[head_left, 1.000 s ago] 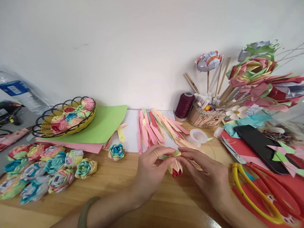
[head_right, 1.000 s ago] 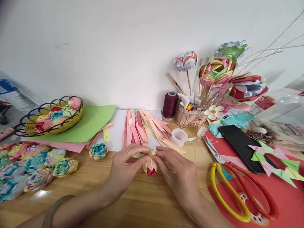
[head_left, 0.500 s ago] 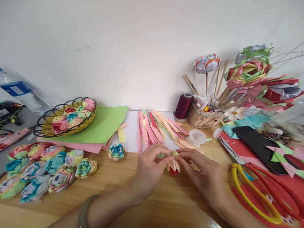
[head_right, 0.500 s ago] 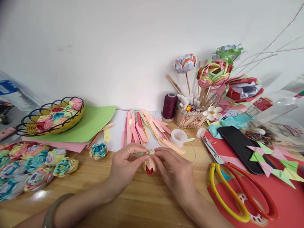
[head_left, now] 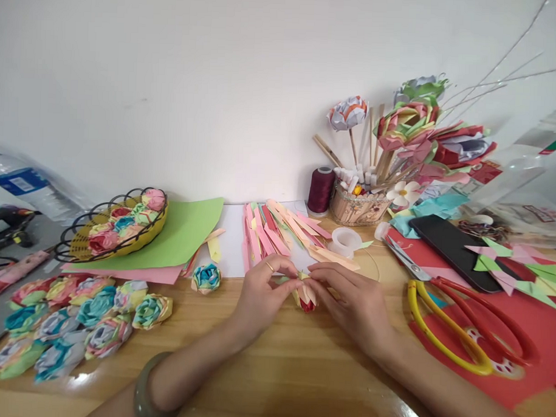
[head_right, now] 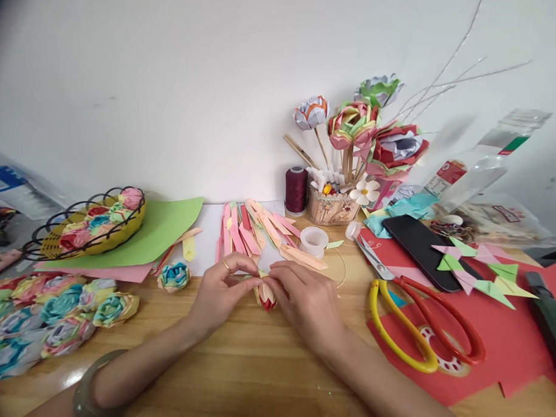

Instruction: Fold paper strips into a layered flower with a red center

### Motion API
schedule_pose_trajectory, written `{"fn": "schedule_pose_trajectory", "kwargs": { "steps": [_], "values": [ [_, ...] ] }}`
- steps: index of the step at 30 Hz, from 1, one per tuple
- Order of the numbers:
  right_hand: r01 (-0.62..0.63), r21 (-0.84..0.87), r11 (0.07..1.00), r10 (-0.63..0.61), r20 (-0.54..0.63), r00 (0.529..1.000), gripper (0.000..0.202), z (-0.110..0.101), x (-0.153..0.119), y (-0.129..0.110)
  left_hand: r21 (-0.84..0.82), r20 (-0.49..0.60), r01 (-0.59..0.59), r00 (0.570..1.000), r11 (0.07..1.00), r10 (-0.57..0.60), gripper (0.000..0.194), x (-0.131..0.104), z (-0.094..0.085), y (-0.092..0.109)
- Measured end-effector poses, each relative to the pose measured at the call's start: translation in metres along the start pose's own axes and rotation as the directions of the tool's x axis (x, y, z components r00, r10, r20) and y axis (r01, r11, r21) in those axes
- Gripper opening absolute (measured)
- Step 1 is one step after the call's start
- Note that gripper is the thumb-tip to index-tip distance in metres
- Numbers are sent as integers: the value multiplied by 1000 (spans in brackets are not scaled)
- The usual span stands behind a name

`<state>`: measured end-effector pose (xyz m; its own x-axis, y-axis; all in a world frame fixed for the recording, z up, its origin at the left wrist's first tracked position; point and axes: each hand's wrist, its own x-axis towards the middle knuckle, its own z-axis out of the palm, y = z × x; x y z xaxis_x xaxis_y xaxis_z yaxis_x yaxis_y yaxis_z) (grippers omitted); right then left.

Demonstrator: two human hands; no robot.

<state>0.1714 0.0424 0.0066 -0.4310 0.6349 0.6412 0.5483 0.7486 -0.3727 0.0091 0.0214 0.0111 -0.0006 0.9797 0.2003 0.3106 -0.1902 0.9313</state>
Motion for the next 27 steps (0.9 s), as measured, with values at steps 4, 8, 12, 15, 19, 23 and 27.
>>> {"fn": "schedule_pose_trajectory", "kwargs": {
  "steps": [4,8,12,15,19,23,27],
  "values": [
    [58,-25,998,-57,52,997,10,0,-2,1,-16,82,-65,994,998,66,8,3,-6,-7],
    [80,-22,997,-78,93,993,14,0,-1,1,-62,158,-54,985,997,63,12,8,-11,-10],
    [98,43,994,-103,135,986,17,1,1,0,-94,256,-18,966,995,41,14,13,-16,-7],
    [61,185,981,-99,205,974,16,1,2,-3,-83,314,-9,949,997,34,14,13,-19,-4],
    [-65,285,956,-6,242,970,13,1,1,-6,-38,359,39,933,999,-22,15,12,-22,-2],
    [-116,324,939,39,236,971,8,0,2,-8,92,336,-94,940,991,58,13,8,-24,-3],
    [-194,409,892,98,244,965,6,0,2,-11,122,304,-116,950,986,74,13,5,-25,-3]
  ]
}}
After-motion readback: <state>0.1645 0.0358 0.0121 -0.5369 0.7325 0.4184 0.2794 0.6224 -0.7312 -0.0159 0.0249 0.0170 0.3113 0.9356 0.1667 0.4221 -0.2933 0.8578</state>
